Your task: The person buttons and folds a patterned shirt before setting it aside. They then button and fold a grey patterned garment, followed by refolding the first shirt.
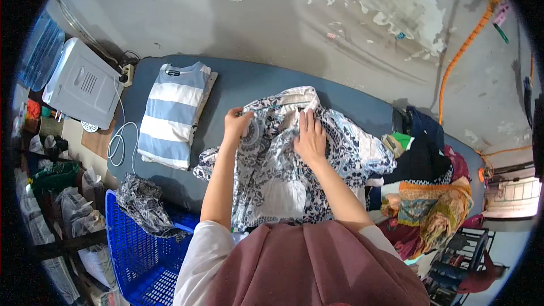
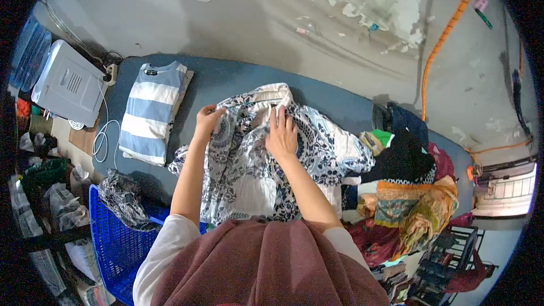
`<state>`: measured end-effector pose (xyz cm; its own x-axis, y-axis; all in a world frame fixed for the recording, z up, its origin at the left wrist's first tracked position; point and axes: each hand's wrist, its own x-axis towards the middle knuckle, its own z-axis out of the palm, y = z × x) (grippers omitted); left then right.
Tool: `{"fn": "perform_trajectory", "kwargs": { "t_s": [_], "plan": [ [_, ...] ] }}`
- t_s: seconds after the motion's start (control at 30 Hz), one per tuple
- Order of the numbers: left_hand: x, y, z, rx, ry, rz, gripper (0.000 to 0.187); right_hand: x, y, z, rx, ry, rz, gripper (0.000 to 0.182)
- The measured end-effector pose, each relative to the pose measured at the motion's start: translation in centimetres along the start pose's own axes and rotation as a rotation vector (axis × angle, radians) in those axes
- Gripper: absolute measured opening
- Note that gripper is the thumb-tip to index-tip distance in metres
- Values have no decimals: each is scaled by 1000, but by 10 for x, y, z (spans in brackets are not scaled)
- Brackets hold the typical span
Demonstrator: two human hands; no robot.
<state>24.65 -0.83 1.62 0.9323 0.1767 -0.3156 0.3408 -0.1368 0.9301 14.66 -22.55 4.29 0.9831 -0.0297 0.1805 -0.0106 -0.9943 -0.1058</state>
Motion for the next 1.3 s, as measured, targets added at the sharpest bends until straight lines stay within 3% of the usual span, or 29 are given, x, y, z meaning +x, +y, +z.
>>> {"fn": "perform_trajectory", "kwargs": {
  "t_s": [0.03,0.13,0.2,0.27,0.3,0.33,0.4,0.47,0.57,0.6,0.67,0.77,0.87,1.03,1.17,1.27,1.3],
  "plan": [
    [-14,30,-1,30,-38,-116,45,8,3,3,-53,-80,17,71],
    [1,10,-3,-120,-177,100,39,26,13,6,-106,-199,37,64],
    [8,4,-11,-194,-189,83,32,34,20,0,-11,-253,40,52],
    [12,2,-25,-181,-168,80,30,35,51,13,267,-106,88,40],
    [14,3,-29,-205,-114,97,27,41,52,-12,467,-94,268,37],
    [17,1,-33,-178,-72,104,26,41,73,-7,629,58,233,38],
    [28,-11,-38,-153,-10,101,27,31,107,-18,722,212,328,29],
    [27,-1,-38,-148,-11,82,31,24,128,-33,1248,93,663,24],
    [31,-1,-25,-105,7,154,32,13,140,-45,1241,20,540,22],
    [30,2,-19,-65,48,197,32,19,113,-75,1224,-35,706,22],
    [33,5,-17,5,21,183,28,17,118,-59,1218,-48,644,20],
    [44,4,-25,11,-117,85,23,20,135,-27,1128,115,545,18],
    [52,14,-37,-180,-155,143,19,34,155,-39,1472,333,754,18],
    [65,5,-37,112,43,253,23,43,154,-23,1608,277,958,18],
    [53,1,-43,214,153,336,28,31,153,-33,1548,163,888,18],
    [38,-1,-51,208,99,161,30,14,149,-51,1454,34,797,15],
    [30,3,-50,40,53,139,27,8,147,-57,1335,-37,850,13]
  ]
}}
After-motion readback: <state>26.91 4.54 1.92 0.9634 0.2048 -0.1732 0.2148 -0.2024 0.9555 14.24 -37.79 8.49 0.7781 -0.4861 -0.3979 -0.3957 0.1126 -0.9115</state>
